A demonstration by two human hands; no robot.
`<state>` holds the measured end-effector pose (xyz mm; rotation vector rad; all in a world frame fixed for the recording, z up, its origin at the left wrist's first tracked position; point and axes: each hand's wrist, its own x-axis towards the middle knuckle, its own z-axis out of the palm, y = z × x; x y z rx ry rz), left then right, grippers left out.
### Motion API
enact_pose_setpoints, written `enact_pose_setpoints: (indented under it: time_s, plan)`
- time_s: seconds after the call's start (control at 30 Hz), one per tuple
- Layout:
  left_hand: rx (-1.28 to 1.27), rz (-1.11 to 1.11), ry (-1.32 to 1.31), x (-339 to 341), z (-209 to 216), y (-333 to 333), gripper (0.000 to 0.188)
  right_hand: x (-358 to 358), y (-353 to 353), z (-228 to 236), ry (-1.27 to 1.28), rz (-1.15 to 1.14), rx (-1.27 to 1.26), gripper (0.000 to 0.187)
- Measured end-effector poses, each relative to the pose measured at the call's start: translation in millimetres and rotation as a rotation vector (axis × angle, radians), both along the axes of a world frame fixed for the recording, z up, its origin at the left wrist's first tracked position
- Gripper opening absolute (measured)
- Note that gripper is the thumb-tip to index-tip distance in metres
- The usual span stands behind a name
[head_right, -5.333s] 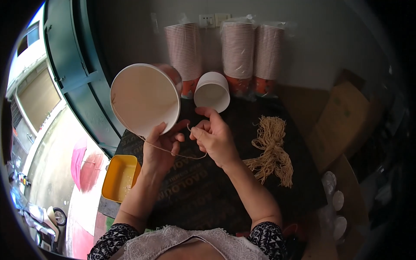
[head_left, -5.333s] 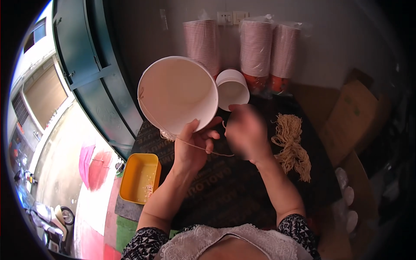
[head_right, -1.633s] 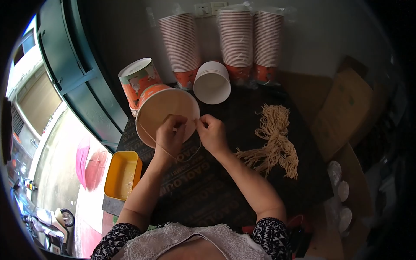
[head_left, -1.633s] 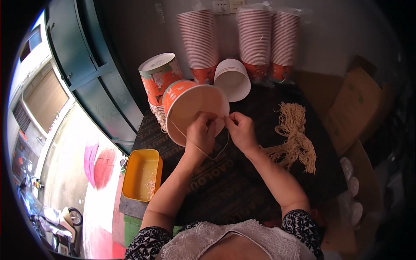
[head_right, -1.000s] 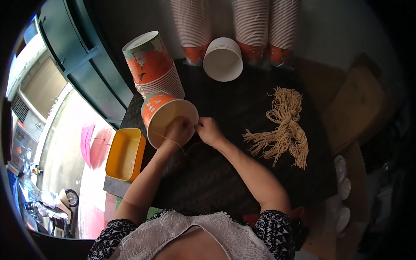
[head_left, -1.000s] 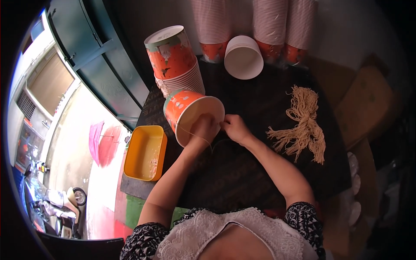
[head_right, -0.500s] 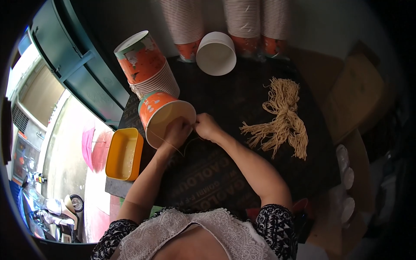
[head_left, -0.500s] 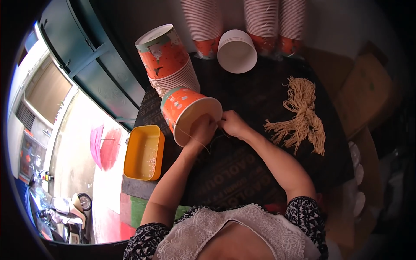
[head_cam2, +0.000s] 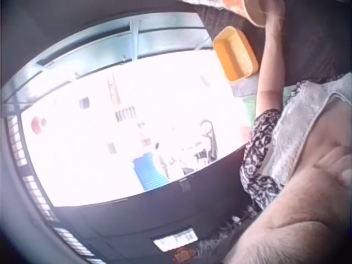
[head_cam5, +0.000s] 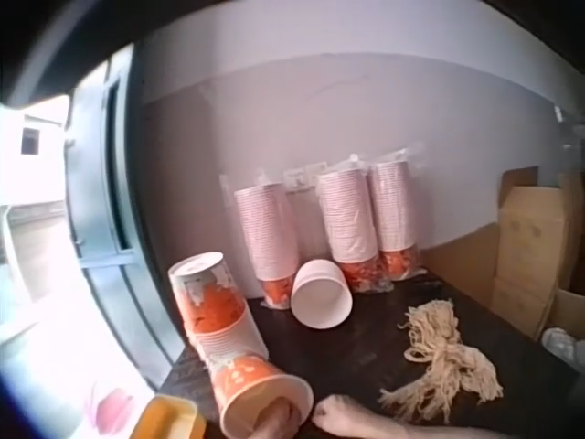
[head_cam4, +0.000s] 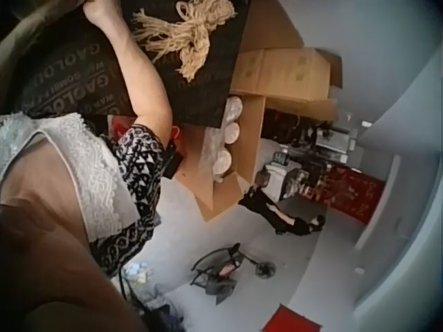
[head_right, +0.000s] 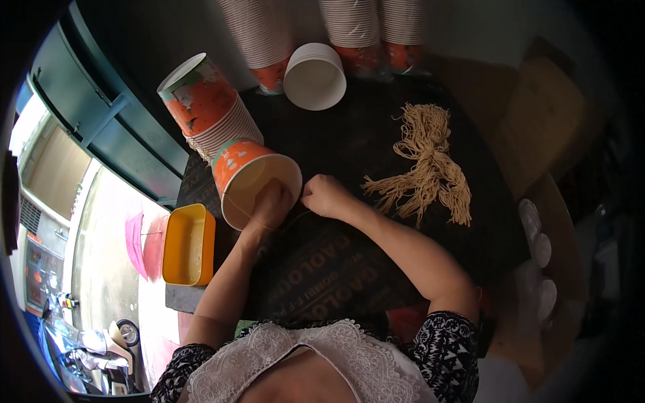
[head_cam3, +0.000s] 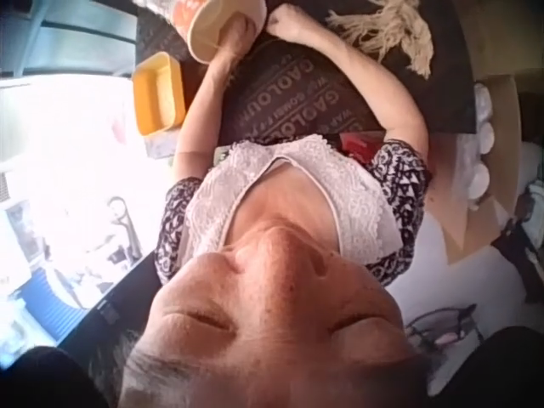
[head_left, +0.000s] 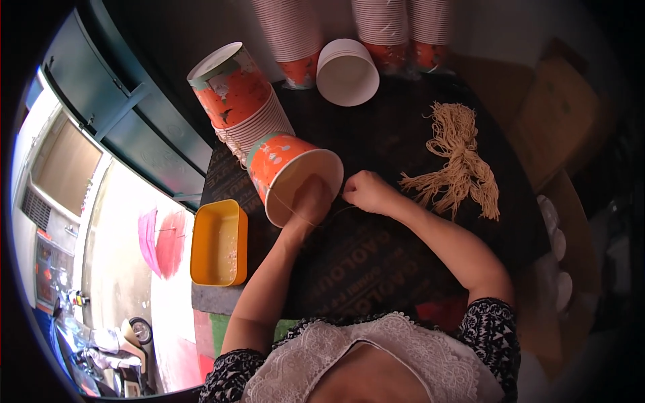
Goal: The recorder is attaching thin cord handles to printed paper buckets by threading them through pre-punched holes and tying knots.
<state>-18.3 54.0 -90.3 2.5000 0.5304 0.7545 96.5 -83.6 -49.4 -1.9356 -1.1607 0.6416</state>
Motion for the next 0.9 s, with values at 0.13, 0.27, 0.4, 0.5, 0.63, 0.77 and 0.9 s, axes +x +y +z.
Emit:
enact_pose_setpoints:
  time_s: [0.13,0.27,0.4,0.5,0.63,0.77,0.9]
  plan:
    - [-0.011,-0.089,0.187,3,16,-22,0.023,-2,-20,-13,-0.213,0.001,0.065,0.014]
    - [0.007,-0.166,0.213,2,20,-32,0.023,-24,-36,-5,-0.464,-0.104,0.142,0.019]
    - [-0.096,-0.238,0.221,-2,25,-36,0.021,-20,-36,-11,-0.587,-0.174,0.138,0.023]
    - [-0.203,-0.314,0.269,-3,36,-39,0.018,-12,-35,-23,-0.565,-0.204,0.179,0.026]
    - [-0.27,-0.358,0.156,-2,20,-33,0.014,-8,-31,-29,-0.523,-0.212,0.148,0.029]
    - [-0.345,-0.372,-0.039,-1,11,-31,0.011,-5,-20,-25,-0.43,-0.282,0.04,0.033]
    - [-0.458,-0.311,-0.116,3,18,-39,0.012,6,-11,-22,-0.313,-0.275,-0.145,0.033]
